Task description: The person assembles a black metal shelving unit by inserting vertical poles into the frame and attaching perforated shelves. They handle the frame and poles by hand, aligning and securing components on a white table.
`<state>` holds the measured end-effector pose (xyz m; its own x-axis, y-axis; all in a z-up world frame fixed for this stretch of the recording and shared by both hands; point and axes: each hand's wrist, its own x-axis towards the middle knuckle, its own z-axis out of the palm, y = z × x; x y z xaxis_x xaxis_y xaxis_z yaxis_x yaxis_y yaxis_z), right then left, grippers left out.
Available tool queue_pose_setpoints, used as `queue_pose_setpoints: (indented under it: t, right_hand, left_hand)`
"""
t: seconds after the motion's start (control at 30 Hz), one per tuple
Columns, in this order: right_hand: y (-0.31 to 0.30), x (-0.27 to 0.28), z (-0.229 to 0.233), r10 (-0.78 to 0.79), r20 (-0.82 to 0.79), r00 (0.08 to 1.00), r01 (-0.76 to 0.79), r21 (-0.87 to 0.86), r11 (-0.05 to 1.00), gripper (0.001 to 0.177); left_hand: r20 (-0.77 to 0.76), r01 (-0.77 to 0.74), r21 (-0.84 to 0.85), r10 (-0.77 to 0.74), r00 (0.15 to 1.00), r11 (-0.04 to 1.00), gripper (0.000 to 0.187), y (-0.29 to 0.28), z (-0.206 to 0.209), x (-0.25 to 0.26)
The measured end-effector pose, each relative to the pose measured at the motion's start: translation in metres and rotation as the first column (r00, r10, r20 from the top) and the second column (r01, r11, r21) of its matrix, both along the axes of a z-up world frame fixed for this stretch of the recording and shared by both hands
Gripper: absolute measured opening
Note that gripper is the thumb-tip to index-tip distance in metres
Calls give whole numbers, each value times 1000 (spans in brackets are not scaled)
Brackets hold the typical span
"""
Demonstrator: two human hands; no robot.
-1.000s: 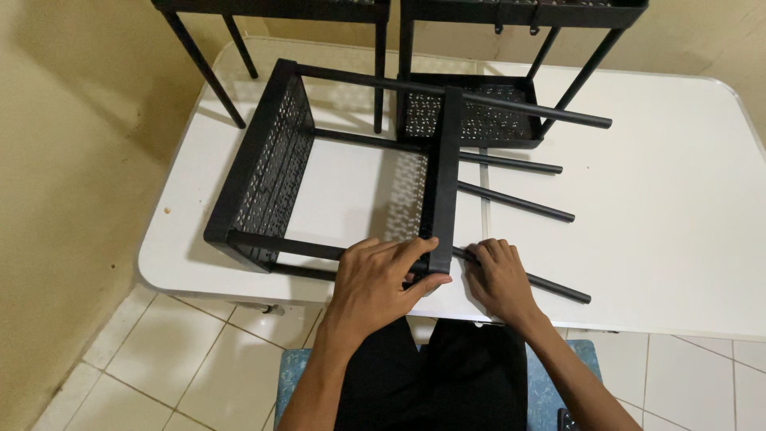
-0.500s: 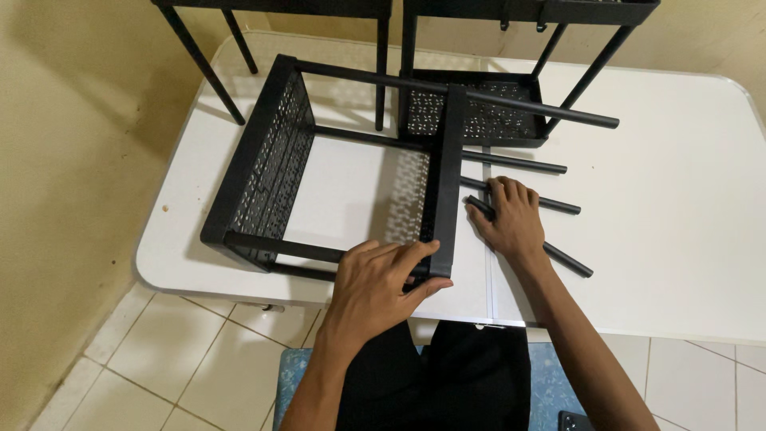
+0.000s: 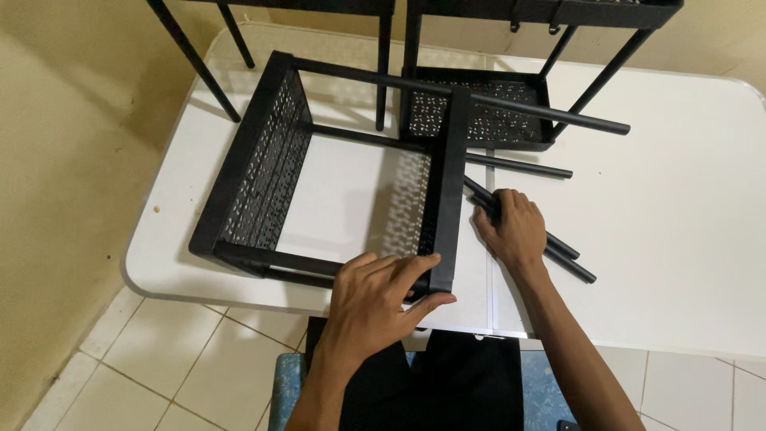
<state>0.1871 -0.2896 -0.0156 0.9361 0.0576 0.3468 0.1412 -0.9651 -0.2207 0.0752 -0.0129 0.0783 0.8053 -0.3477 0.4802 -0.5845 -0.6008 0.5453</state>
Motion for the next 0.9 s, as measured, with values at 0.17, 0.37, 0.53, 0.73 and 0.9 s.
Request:
queue_pose_setpoints:
  t: [0.17,0.37,0.53,0.73,0.9]
  right_hand:
    - [-3,-1,-5,108,186,977,-101,-44,994,42]
    - [-5,-3,-5,105,188,977,-106,-4,994,38]
    - [-7,-1,-7,74,162,984,-73,-10,997,38]
    - [-10,2,-9,82,159,984,-84,8,996,36]
    - [-9,1,-12,65,197,978,-65,-5,998,29]
  left_hand:
    - [30,9,-17,-9,1000,1000,53,-1,-2,3]
    - [43,10,-8,-10,999,1000,52,0,-1,3]
    - [-14,-3,13,3,1000,1000,50,-1,1,3]
    - [-1,-17,14,17,1000,1000,50,-2,4,3]
    - [-11,-40,2,40,999,999,51,-5,6,3]
